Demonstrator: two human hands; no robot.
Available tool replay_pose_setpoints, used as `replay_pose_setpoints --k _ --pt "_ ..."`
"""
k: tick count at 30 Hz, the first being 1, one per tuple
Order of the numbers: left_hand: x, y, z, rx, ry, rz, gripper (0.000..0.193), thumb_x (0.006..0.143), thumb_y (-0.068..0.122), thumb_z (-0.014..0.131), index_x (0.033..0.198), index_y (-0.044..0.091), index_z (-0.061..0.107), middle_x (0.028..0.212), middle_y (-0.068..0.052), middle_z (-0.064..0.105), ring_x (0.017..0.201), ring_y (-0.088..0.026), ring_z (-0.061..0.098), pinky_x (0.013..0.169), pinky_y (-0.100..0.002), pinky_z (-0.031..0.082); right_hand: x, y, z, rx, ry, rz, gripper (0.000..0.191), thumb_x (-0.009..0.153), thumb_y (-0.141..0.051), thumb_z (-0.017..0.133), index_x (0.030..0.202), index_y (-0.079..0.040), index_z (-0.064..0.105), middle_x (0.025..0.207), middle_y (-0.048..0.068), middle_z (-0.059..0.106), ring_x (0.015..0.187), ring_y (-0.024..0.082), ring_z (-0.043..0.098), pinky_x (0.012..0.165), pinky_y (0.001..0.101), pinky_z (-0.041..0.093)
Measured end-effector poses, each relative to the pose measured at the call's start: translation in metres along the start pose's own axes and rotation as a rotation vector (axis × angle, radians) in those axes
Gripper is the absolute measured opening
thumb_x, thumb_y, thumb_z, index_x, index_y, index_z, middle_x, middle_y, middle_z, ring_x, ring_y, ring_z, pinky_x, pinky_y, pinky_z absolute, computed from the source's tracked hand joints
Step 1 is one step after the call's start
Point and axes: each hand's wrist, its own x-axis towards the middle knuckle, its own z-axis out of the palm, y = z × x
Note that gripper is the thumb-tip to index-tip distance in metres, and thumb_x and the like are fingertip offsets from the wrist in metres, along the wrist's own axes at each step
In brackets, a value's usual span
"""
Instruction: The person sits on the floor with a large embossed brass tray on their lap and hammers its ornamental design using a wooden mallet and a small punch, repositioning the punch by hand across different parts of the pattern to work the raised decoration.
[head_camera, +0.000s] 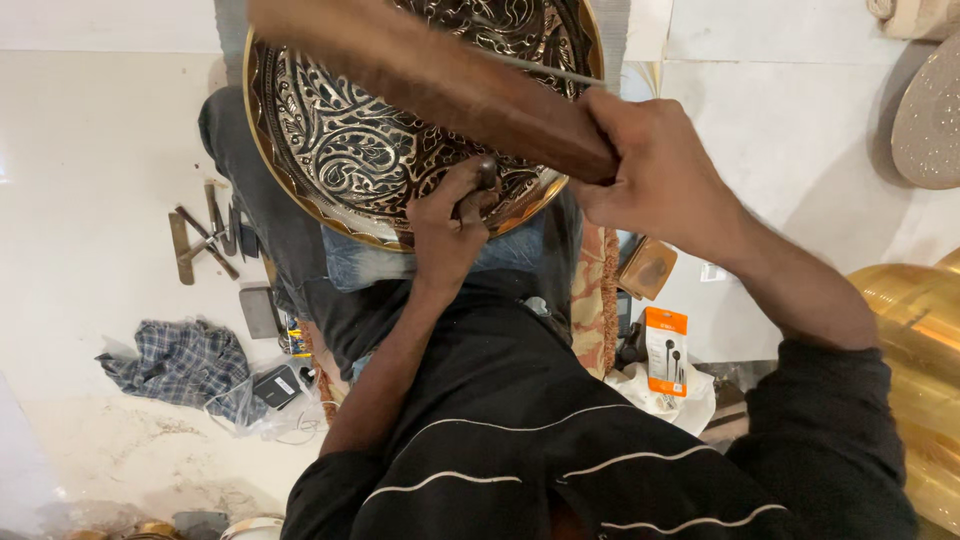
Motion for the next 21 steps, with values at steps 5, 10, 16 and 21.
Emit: replay_pose_setpoints --k 5,10,16,21 --pt "0.000 0.000 -0.001 0.012 0.015 0.042 0.041 0.087 -0.019 0.056 0.120 0.001 0.069 0.109 -0.016 0.077 0.097 -0.020 0.078 0.084 -0.031 0.063 0.011 0.000 -0.006 -0.300 -0.026 -0.145 0.033 0.067 -0.013 0.076 0.091 -0.002 0.056 0.068 0.017 0.062 0.066 0.042 0.064 0.058 0.0482 0.045" --pt "-0.002 -0.005 -0.002 -0.075 -0.022 -0.031 0.046 0.087 -0.020 0.051 0.125 0.000 0.067 0.110 -0.016 0.075 0.098 -0.019 0.077 0.084 -0.030 0.064 0.009 0.003 0.002 -0.072 -0.047 0.001 0.033 0.072 -0.016 0.072 0.093 -0.001 0.052 0.068 0.019 0.057 0.064 0.040 0.058 0.058 0.0490 0.046" --pt "-0.006 -0.014 0.001 -0.106 -0.029 -0.039 0.041 0.094 -0.017 0.051 0.128 -0.001 0.067 0.116 -0.017 0.076 0.102 -0.021 0.077 0.090 -0.031 0.067 0.007 0.007 0.008 -0.164 0.022 -0.087 0.039 0.069 -0.013 0.071 0.103 -0.002 0.057 0.073 0.018 0.063 0.067 0.042 0.064 0.058 0.0484 0.046" --pt "-0.005 -0.018 0.003 0.103 0.019 0.024 0.034 0.087 -0.015 0.061 0.116 0.000 0.070 0.105 -0.017 0.076 0.094 -0.021 0.078 0.082 -0.032 0.062 0.001 0.012 0.007 -0.423 -0.087 -0.111 0.033 0.070 -0.012 0.072 0.098 -0.005 0.055 0.071 0.016 0.065 0.070 0.042 0.066 0.058 0.0514 0.045"
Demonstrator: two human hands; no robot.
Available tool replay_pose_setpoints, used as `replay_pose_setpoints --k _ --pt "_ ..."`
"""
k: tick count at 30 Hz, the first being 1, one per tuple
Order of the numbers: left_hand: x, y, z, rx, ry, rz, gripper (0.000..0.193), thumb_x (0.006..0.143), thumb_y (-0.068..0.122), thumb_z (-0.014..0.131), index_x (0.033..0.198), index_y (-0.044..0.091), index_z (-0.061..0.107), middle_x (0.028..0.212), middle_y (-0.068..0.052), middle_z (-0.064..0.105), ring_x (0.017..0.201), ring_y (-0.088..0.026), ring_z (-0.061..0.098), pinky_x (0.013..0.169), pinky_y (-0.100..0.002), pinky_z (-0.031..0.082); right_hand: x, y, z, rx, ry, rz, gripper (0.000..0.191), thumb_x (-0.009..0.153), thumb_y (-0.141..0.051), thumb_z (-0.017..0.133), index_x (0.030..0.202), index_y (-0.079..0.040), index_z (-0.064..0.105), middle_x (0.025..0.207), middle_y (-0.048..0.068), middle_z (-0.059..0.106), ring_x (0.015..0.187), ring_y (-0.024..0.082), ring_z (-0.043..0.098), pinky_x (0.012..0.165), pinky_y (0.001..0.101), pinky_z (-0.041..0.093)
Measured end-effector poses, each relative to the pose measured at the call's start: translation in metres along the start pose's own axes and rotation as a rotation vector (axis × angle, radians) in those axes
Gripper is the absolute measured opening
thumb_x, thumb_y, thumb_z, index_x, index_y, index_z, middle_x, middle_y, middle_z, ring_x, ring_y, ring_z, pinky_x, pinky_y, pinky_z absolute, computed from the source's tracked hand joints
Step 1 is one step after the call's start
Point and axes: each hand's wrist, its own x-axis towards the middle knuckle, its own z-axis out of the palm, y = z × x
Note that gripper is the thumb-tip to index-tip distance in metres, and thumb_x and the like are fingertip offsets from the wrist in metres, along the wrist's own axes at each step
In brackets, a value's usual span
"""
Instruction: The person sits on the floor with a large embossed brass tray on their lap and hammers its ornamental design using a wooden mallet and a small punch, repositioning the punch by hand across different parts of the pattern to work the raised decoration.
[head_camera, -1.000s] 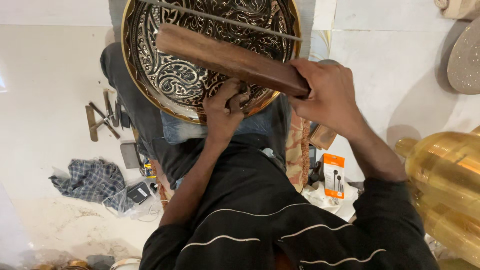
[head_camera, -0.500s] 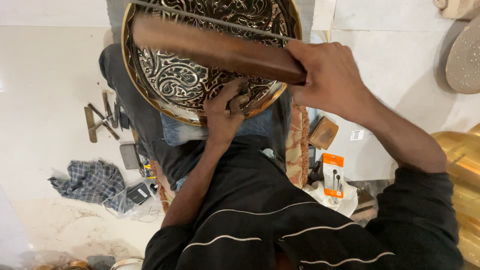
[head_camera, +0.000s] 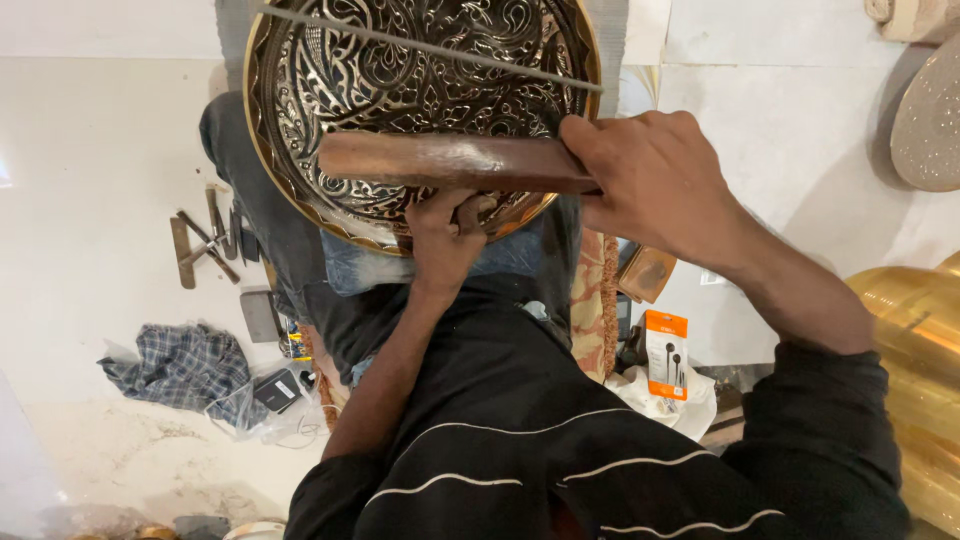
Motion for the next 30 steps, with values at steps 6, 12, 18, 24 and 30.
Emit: replay_pose_setpoints --k 6,12,18,24,30 --pt "0.002 0.006 -0.001 -0.070 -0.018 -0.041 0.027 0.086 -0.013 0.062 0.109 -0.003 0.071 0.098 -0.017 0.076 0.085 -0.024 0.078 0.074 -0.034 0.060 0.000 0.004 0.002 0.195 0.112 0.038 0.041 0.069 -0.015 0.073 0.099 -0.001 0.048 0.072 0.019 0.062 0.072 0.046 0.062 0.063 0.0510 0.045" --pt "0.001 0.010 -0.002 -0.126 -0.024 0.012 0.028 0.089 -0.015 0.058 0.112 -0.005 0.069 0.103 -0.017 0.074 0.091 -0.025 0.076 0.079 -0.036 0.061 -0.004 0.000 0.001 0.391 0.151 0.071 0.036 0.073 -0.015 0.073 0.098 -0.002 0.050 0.075 0.022 0.059 0.077 0.045 0.063 0.063 0.0491 0.047" --pt "-0.002 0.004 0.000 -0.086 -0.068 -0.044 0.034 0.092 -0.015 0.058 0.120 -0.001 0.070 0.111 -0.016 0.077 0.096 -0.021 0.079 0.083 -0.032 0.062 -0.007 -0.003 0.006 0.094 0.146 0.012 0.035 0.068 -0.013 0.074 0.094 -0.003 0.055 0.076 0.019 0.065 0.072 0.045 0.064 0.061 0.0528 0.044" --pt "-0.003 0.003 0.001 -0.062 -0.026 -0.003 0.041 0.088 -0.016 0.057 0.125 0.000 0.068 0.118 -0.019 0.075 0.102 -0.022 0.079 0.084 -0.033 0.064 -0.010 -0.001 0.012 -0.001 0.042 0.085 0.032 0.069 -0.014 0.072 0.094 -0.005 0.055 0.072 0.017 0.065 0.070 0.045 0.063 0.056 0.0544 0.043" --pt "-0.006 0.003 0.000 -0.017 -0.078 -0.100 0.031 0.091 -0.013 0.063 0.117 0.001 0.071 0.106 -0.017 0.078 0.092 -0.022 0.079 0.079 -0.034 0.061 -0.013 0.001 0.017 0.036 0.019 0.053 0.036 0.068 -0.015 0.071 0.096 -0.003 0.052 0.071 0.019 0.062 0.073 0.045 0.063 0.060 0.0549 0.043"
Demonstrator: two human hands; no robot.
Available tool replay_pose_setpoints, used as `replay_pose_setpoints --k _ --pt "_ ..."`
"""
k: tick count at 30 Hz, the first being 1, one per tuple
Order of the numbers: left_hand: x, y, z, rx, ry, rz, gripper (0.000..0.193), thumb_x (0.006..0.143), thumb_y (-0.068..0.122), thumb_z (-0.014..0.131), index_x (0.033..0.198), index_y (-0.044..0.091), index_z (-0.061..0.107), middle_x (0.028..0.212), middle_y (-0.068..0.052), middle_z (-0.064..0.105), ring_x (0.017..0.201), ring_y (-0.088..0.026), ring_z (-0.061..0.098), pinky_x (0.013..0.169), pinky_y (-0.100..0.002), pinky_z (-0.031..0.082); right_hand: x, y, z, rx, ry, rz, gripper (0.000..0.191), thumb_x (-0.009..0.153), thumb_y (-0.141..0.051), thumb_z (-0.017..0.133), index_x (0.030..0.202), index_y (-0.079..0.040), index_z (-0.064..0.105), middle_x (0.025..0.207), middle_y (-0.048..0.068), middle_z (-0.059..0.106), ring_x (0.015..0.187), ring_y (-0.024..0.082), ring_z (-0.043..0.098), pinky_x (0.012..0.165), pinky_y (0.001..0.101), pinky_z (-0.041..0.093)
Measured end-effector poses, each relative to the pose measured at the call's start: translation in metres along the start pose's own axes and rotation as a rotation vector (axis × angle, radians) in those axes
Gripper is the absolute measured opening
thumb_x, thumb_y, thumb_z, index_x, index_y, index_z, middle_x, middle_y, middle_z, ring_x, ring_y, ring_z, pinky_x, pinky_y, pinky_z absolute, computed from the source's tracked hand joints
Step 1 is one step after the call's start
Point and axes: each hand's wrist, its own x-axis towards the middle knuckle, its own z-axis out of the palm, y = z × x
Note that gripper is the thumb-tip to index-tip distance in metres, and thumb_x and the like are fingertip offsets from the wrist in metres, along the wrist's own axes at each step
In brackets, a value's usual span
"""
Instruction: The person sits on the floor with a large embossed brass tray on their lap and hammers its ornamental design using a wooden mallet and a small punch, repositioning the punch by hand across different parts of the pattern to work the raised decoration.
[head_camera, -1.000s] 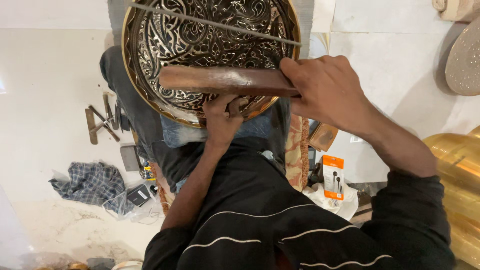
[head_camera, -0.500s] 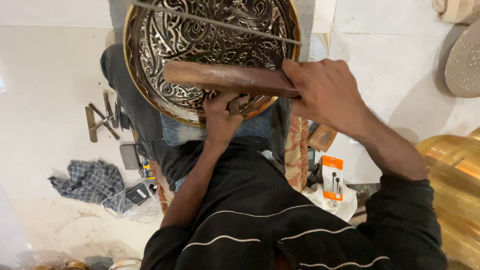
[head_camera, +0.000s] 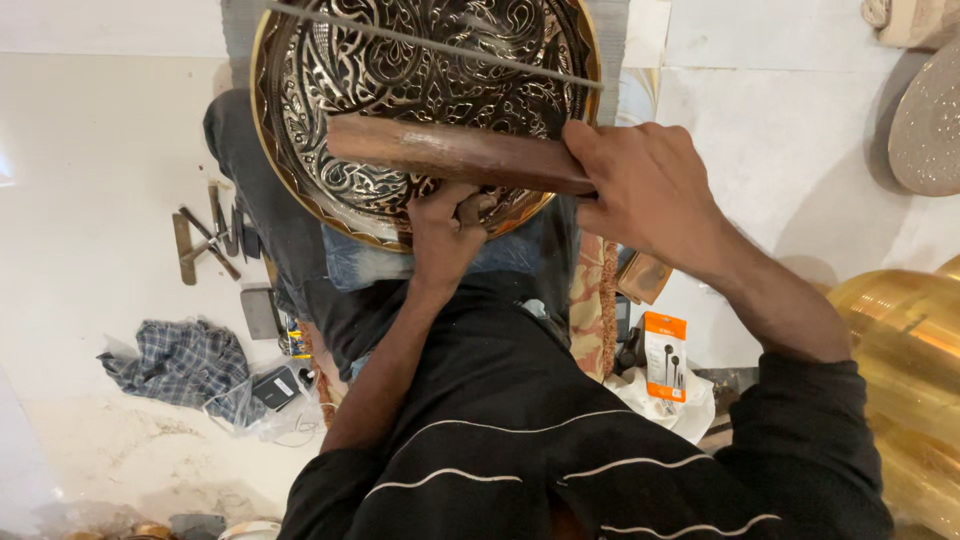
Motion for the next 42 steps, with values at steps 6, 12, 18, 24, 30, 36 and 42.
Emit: replay_pose_setpoints --k 6,12,18,24,30,36,42 --pt "-0.001 -0.006 -0.001 -0.126 -0.025 0.039 0.035 0.091 -0.014 0.058 0.122 0.000 0.068 0.108 -0.016 0.076 0.099 -0.021 0.080 0.082 -0.032 0.066 0.005 0.002 0.005 0.168 0.147 -0.004 0.039 0.070 -0.016 0.071 0.097 0.000 0.049 0.076 0.020 0.061 0.074 0.047 0.060 0.064 0.0534 0.044" --pt "-0.002 -0.001 -0.002 -0.146 -0.018 0.082 0.042 0.089 -0.016 0.054 0.127 -0.001 0.066 0.118 -0.019 0.074 0.104 -0.021 0.076 0.086 -0.032 0.065 0.002 -0.003 0.000 0.498 0.144 0.077 0.034 0.076 -0.019 0.070 0.098 -0.002 0.051 0.075 0.021 0.059 0.071 0.044 0.063 0.062 0.0498 0.048" --pt "0.000 0.003 -0.006 -0.092 -0.049 0.120 0.042 0.088 -0.017 0.055 0.123 0.001 0.069 0.108 -0.018 0.077 0.100 -0.021 0.078 0.085 -0.033 0.063 0.003 -0.004 0.002 0.333 0.192 0.020 0.033 0.072 -0.017 0.070 0.096 -0.001 0.052 0.077 0.021 0.061 0.077 0.047 0.062 0.064 0.0526 0.046" --pt "-0.001 -0.005 -0.003 -0.045 -0.040 0.125 0.036 0.086 -0.015 0.057 0.118 -0.004 0.068 0.108 -0.024 0.073 0.092 -0.027 0.077 0.076 -0.034 0.061 0.004 0.000 0.010 0.195 0.008 0.059 0.030 0.065 -0.015 0.069 0.090 -0.005 0.056 0.066 0.019 0.062 0.068 0.045 0.062 0.059 0.0547 0.044" --pt "0.000 -0.005 -0.005 -0.009 -0.069 0.125 0.035 0.082 -0.015 0.058 0.114 -0.004 0.069 0.095 -0.020 0.074 0.090 -0.025 0.080 0.072 -0.032 0.059 -0.001 0.000 -0.006 0.233 -0.062 0.011 0.033 0.059 -0.015 0.070 0.086 -0.002 0.054 0.067 0.019 0.062 0.072 0.046 0.062 0.059 0.0533 0.044" --pt "-0.008 0.024 -0.017 -0.142 0.067 0.097 0.037 0.087 -0.013 0.058 0.121 -0.004 0.068 0.101 -0.013 0.078 0.092 -0.021 0.078 0.080 -0.029 0.060 -0.021 -0.002 0.024 0.150 0.241 0.036 0.031 0.065 -0.011 0.075 0.091 -0.002 0.060 0.068 0.020 0.061 0.066 0.044 0.058 0.064 0.0518 0.042" --pt "-0.007 0.036 -0.073 0.016 0.435 0.390 0.028 0.095 -0.019 0.061 0.121 -0.008 0.064 0.106 -0.014 0.077 0.098 -0.020 0.076 0.095 -0.031 0.061 -0.015 0.002 0.104 0.791 0.867 0.333 0.023 0.091 0.003 0.082 0.105 0.000 0.064 0.086 0.006 0.059 0.073 0.017 0.052 0.067 0.0307 0.044"
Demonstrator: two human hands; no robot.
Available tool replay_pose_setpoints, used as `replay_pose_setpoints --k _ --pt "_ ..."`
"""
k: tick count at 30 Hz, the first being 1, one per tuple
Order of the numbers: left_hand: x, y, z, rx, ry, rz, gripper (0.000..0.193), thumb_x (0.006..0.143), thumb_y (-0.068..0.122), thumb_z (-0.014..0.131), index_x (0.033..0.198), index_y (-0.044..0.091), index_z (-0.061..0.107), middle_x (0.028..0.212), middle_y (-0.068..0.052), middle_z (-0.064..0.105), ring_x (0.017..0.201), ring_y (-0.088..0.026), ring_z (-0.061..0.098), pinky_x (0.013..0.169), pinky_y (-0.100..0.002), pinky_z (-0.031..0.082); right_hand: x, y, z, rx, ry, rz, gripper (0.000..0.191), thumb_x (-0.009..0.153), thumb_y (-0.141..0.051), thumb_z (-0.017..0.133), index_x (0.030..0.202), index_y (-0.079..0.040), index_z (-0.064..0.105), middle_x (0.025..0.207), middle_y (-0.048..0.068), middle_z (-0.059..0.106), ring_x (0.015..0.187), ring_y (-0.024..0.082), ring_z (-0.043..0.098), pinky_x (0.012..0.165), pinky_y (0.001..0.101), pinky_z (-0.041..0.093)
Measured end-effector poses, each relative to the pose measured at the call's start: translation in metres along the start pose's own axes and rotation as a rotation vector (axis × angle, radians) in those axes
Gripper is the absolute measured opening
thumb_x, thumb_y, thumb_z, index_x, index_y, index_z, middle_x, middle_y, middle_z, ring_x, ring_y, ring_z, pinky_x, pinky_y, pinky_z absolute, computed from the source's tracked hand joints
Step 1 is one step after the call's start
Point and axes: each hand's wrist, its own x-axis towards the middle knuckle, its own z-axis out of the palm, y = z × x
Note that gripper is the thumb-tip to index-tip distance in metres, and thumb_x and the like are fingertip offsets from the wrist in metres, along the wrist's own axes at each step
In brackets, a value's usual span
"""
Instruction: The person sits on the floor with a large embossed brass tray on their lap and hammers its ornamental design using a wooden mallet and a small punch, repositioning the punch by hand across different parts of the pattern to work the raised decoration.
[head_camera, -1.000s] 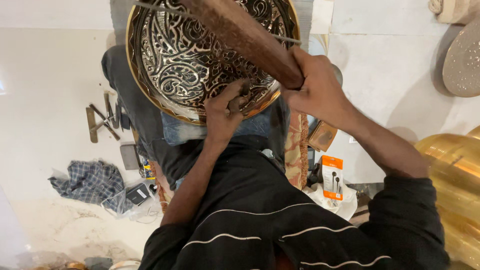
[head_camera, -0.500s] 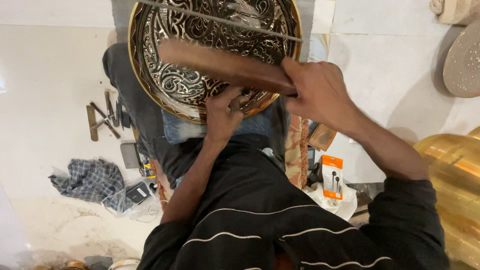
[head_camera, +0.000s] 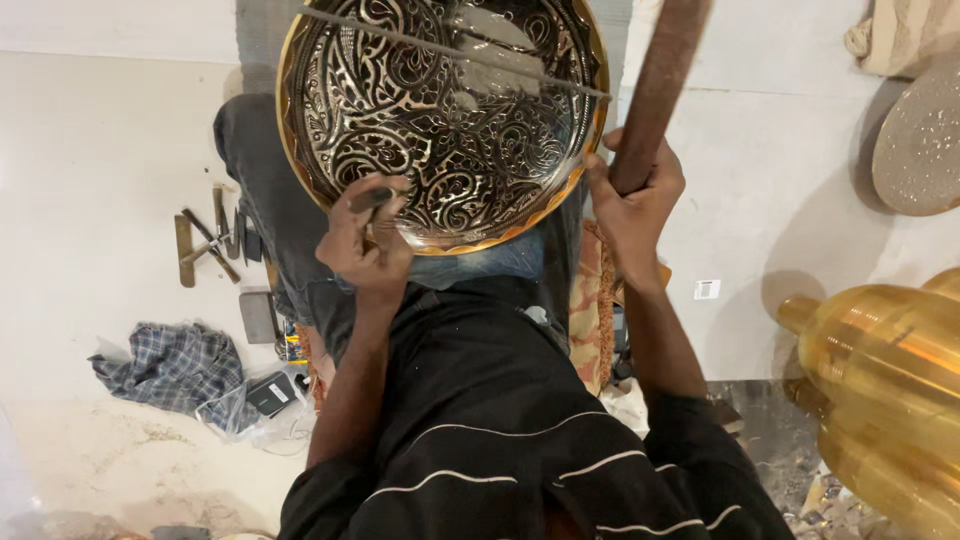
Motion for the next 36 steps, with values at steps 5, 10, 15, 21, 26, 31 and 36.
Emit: replay_pose_setpoints --k 5,10,15,21,26,31,36 --pt "0.003 -0.018 -0.007 -0.078 0.039 0.073 0.037 0.088 -0.017 0.053 0.123 -0.007 0.062 0.106 -0.016 0.076 0.096 -0.021 0.076 0.089 -0.032 0.063 -0.025 0.037 0.028 0.367 0.155 0.232 0.025 0.084 0.008 0.066 0.105 -0.001 0.056 0.089 0.005 0.065 0.068 0.012 0.064 0.058 0.0271 0.052" --pt "-0.008 -0.026 -0.024 -0.078 0.056 0.169 0.029 0.095 -0.015 0.056 0.121 -0.004 0.064 0.107 -0.017 0.077 0.090 -0.016 0.075 0.082 -0.030 0.066 -0.060 0.043 0.028 0.629 0.082 0.197 0.017 0.093 0.011 0.065 0.104 0.002 0.056 0.087 0.011 0.064 0.064 0.018 0.062 0.060 0.0316 0.050" --pt "-0.005 -0.033 -0.043 0.035 0.014 0.305 0.029 0.097 -0.012 0.057 0.122 0.001 0.064 0.105 -0.013 0.077 0.098 -0.023 0.078 0.085 -0.033 0.062 -0.075 0.037 0.034 0.540 0.052 0.269 0.018 0.095 0.009 0.066 0.105 0.000 0.055 0.084 0.008 0.062 0.061 0.015 0.060 0.056 0.0301 0.049" --pt "0.024 -0.044 -0.060 -0.006 -0.034 0.293 0.029 0.097 -0.012 0.060 0.121 0.002 0.066 0.103 -0.012 0.079 0.089 -0.021 0.081 0.076 -0.028 0.064 -0.110 0.030 0.054 0.410 0.063 0.203 0.018 0.094 0.006 0.068 0.106 0.001 0.055 0.084 0.008 0.063 0.062 0.013 0.061 0.054 0.0284 0.048" --pt "0.017 -0.040 -0.038 -0.068 -0.169 0.119 0.029 0.098 -0.010 0.068 0.125 0.001 0.064 0.104 -0.010 0.078 0.090 -0.018 0.080 0.080 -0.026 0.066 -0.107 0.041 0.057 0.361 -0.040 0.233 0.014 0.093 0.003 0.071 0.103 0.002 0.061 0.083 0.005 0.066 0.064 0.012 0.063 0.057 0.0272 0.050" --pt "-0.026 -0.017 0.012 -0.433 -0.289 -0.480 0.041 0.092 -0.016 0.064 0.131 -0.005 0.061 0.112 -0.011 0.075 0.107 -0.019 0.074 0.094 -0.031 0.063 -0.096 0.044 0.035 0.269 -0.125 0.176 0.016 0.092 -0.001 0.078 0.099 0.001 0.064 0.082 0.002 0.065 0.071 0.009 0.060 0.065 0.0260 0.049" --pt "-0.033 -0.011 0.036 -0.296 -0.244 -0.401 0.042 0.093 -0.021 0.051 0.131 -0.004 0.058 0.119 -0.015 0.075 0.120 -0.025 0.073 0.098 -0.037 0.066 -0.077 0.034 0.011 0.093 -0.167 0.041 0.019 0.089 -0.005 0.082 0.097 0.002 0.067 0.084 0.001 0.066 0.077 0.008 0.062 0.072 0.0265 0.051"
